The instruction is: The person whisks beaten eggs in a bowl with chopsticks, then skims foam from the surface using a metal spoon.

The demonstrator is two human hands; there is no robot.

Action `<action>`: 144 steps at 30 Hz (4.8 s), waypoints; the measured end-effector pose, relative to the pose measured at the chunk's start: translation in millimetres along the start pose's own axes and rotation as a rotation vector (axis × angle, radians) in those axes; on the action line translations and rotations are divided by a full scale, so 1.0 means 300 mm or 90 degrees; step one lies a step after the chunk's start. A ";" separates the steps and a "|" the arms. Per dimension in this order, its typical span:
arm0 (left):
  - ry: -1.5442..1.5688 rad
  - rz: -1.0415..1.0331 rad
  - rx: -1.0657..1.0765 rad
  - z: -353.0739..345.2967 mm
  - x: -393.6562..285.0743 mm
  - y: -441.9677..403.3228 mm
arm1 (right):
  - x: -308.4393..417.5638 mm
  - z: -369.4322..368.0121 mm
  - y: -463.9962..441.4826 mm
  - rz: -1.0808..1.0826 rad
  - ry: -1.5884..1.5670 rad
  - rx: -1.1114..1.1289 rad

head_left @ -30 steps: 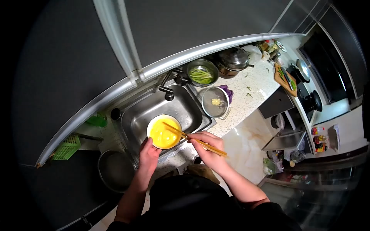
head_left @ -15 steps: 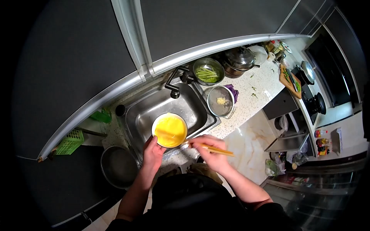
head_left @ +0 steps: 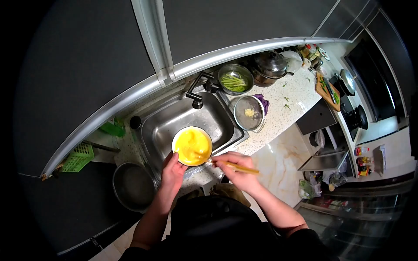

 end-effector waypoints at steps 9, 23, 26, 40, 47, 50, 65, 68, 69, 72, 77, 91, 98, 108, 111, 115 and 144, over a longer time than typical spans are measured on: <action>0.006 0.001 0.009 -0.002 0.004 0.004 | 0.020 0.012 0.017 0.093 0.032 -0.033; -0.050 -0.007 0.025 0.000 0.014 0.005 | 0.015 -0.004 0.018 0.073 0.081 0.005; -0.038 0.003 -0.001 0.001 0.010 0.001 | 0.046 0.018 0.013 0.122 0.093 -0.084; -0.045 0.004 0.023 -0.016 -0.013 -0.014 | 0.049 0.001 -0.016 0.086 0.063 -0.024; 0.006 -0.004 0.018 -0.006 -0.017 -0.031 | 0.032 -0.009 -0.030 0.022 0.061 0.051; 0.009 0.003 0.011 0.009 -0.013 -0.034 | 0.029 0.024 -0.041 0.062 0.071 -0.047; -0.035 0.005 0.023 0.001 -0.017 -0.044 | 0.050 0.012 -0.040 0.099 -0.013 -0.042; -0.046 -0.005 0.008 0.009 -0.022 -0.040 | 0.049 0.013 -0.051 0.099 0.049 -0.021; -0.041 -0.003 0.017 0.006 -0.021 -0.043 | 0.051 -0.009 -0.047 0.090 0.038 0.055; -0.058 -0.010 0.027 -0.012 -0.037 -0.040 | 0.037 0.021 -0.059 0.096 0.044 -0.008; -0.048 -0.006 0.015 -0.017 -0.035 -0.038 | 0.062 0.035 -0.057 0.128 0.074 -0.082; -0.024 -0.021 0.005 -0.032 -0.048 -0.026 | 0.077 0.034 -0.058 0.097 0.113 -0.059; -0.069 -0.030 0.027 -0.022 -0.031 -0.024 | 0.079 0.032 -0.050 0.079 0.095 0.007; -0.049 -0.023 0.023 -0.018 -0.031 -0.012 | 0.000 0.035 -0.043 -0.015 -0.038 -0.003; -0.055 -0.024 0.024 -0.023 -0.031 -0.010 | 0.005 0.058 -0.041 0.049 -0.063 -0.096; -0.045 -0.020 0.021 -0.013 -0.027 -0.009 | -0.010 0.033 -0.033 -0.041 -0.132 -0.017; -0.065 -0.014 0.032 -0.038 -0.030 -0.007 | -0.021 0.084 -0.071 -0.007 -0.054 -0.075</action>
Point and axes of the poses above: each hand's wrist, its own y-axis away from the middle knuckle, its own z-axis out of the back of the hand, x = y × z, the point moved 5 cm from there along -y, towards the middle knuckle, and after that the axes turned 12 degrees about -y, right-handed, at the moved point
